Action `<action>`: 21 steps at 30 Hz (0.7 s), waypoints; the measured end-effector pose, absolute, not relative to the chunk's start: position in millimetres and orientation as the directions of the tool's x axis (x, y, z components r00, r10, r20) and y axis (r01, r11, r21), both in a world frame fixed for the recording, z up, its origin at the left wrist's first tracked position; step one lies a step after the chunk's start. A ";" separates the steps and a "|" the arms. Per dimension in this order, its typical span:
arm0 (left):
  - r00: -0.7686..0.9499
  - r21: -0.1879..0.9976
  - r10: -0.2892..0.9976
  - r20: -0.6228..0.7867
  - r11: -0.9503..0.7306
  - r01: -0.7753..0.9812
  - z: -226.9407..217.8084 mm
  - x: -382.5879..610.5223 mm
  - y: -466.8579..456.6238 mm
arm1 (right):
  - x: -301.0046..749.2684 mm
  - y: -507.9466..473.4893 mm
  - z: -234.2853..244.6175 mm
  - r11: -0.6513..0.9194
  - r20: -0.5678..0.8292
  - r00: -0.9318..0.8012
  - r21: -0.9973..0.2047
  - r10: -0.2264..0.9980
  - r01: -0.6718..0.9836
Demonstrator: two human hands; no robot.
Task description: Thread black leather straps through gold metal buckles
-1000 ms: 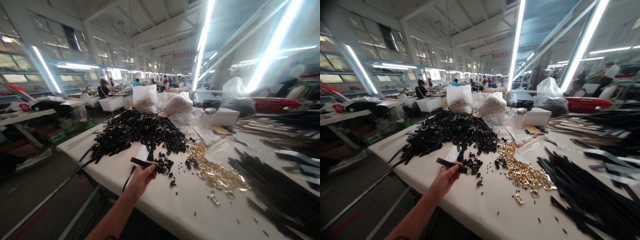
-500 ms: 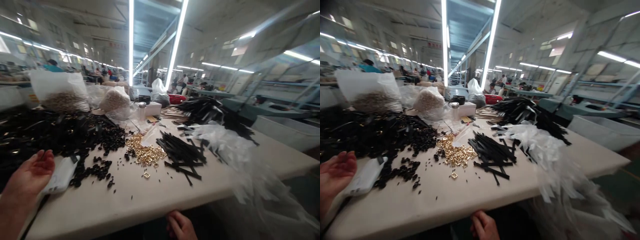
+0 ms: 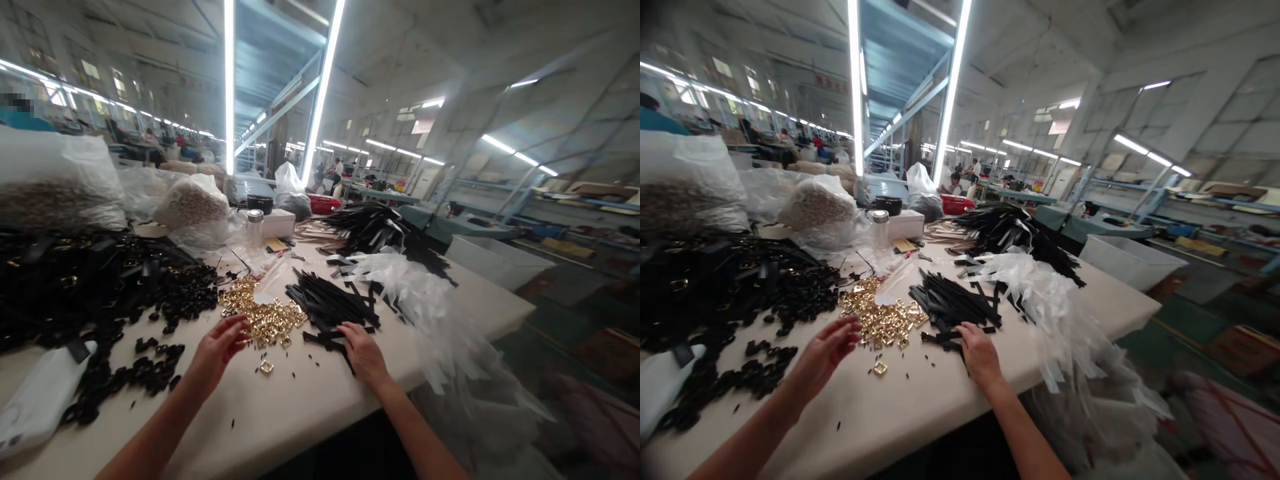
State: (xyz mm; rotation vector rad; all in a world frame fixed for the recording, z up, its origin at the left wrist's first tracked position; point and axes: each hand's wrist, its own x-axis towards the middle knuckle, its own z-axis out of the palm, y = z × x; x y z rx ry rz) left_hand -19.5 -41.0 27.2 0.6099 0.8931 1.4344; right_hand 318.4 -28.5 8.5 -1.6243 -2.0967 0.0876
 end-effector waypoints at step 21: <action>0.132 0.949 0.985 -0.111 0.145 -0.280 3.0 2.9 -48.2 | 197.7 -55.8 26.2 0.297 0.140 -0.324 -0.809 0.936 0.508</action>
